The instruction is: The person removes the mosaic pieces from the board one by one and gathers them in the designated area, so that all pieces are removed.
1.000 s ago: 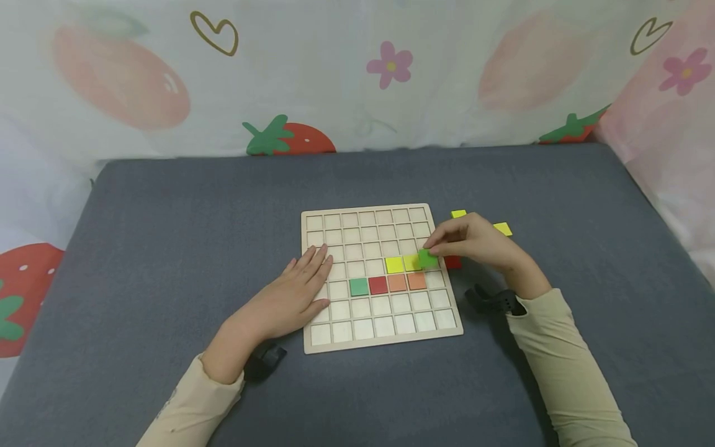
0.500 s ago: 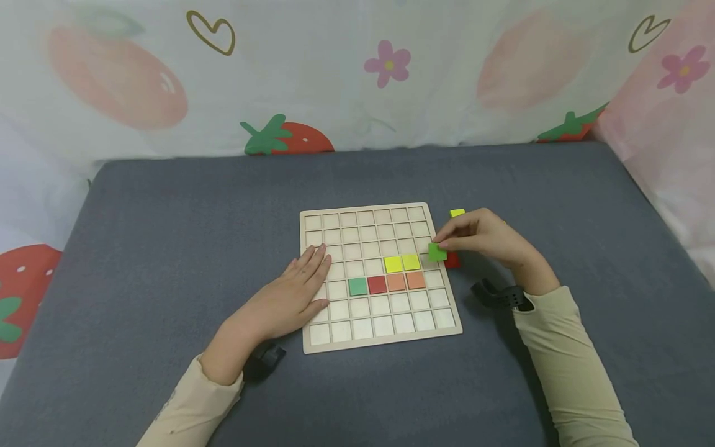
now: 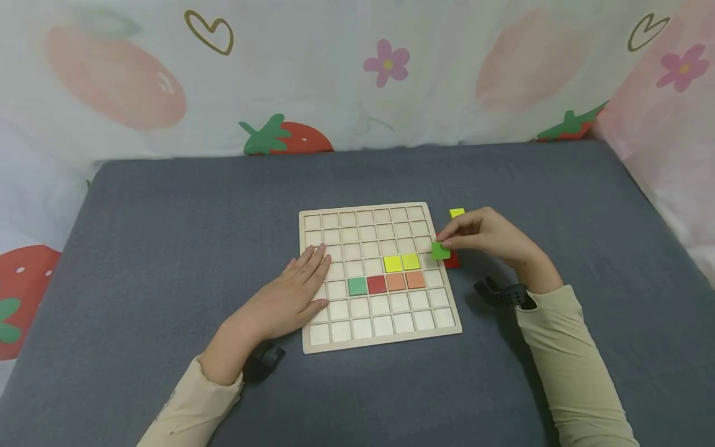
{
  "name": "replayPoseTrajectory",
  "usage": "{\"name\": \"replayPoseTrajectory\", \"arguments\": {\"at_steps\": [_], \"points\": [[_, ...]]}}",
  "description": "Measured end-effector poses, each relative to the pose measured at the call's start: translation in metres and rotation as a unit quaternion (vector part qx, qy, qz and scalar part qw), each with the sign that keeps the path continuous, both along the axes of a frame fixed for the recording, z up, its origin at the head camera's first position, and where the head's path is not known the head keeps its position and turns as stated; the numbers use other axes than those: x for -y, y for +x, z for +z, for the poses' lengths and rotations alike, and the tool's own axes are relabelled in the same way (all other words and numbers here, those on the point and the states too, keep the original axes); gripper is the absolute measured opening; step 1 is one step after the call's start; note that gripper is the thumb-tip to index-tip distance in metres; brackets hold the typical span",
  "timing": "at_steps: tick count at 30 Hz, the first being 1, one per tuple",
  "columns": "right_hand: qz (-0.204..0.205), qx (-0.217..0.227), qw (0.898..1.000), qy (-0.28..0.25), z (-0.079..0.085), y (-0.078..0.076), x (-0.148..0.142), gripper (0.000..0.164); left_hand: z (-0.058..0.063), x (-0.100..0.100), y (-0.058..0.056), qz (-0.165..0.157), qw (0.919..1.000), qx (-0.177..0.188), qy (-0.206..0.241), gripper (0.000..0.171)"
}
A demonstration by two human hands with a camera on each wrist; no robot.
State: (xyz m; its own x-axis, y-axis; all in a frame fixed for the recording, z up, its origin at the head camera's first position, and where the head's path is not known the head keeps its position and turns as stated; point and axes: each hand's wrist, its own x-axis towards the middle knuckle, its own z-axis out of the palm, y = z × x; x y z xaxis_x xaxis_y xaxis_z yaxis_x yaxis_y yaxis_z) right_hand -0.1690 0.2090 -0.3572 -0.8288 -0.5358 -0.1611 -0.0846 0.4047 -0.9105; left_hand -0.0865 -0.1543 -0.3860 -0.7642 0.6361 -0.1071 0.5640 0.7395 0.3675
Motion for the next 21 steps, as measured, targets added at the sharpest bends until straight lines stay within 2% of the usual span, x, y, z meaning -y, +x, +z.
{"name": "replayPoseTrajectory", "arguments": {"at_steps": [21], "points": [[-0.019, -0.002, 1.0, 0.013, 0.005, 0.001, -0.013, 0.02, 0.0, 0.0, -0.001, 0.006, 0.9999, 0.009, 0.001, 0.068]]}}
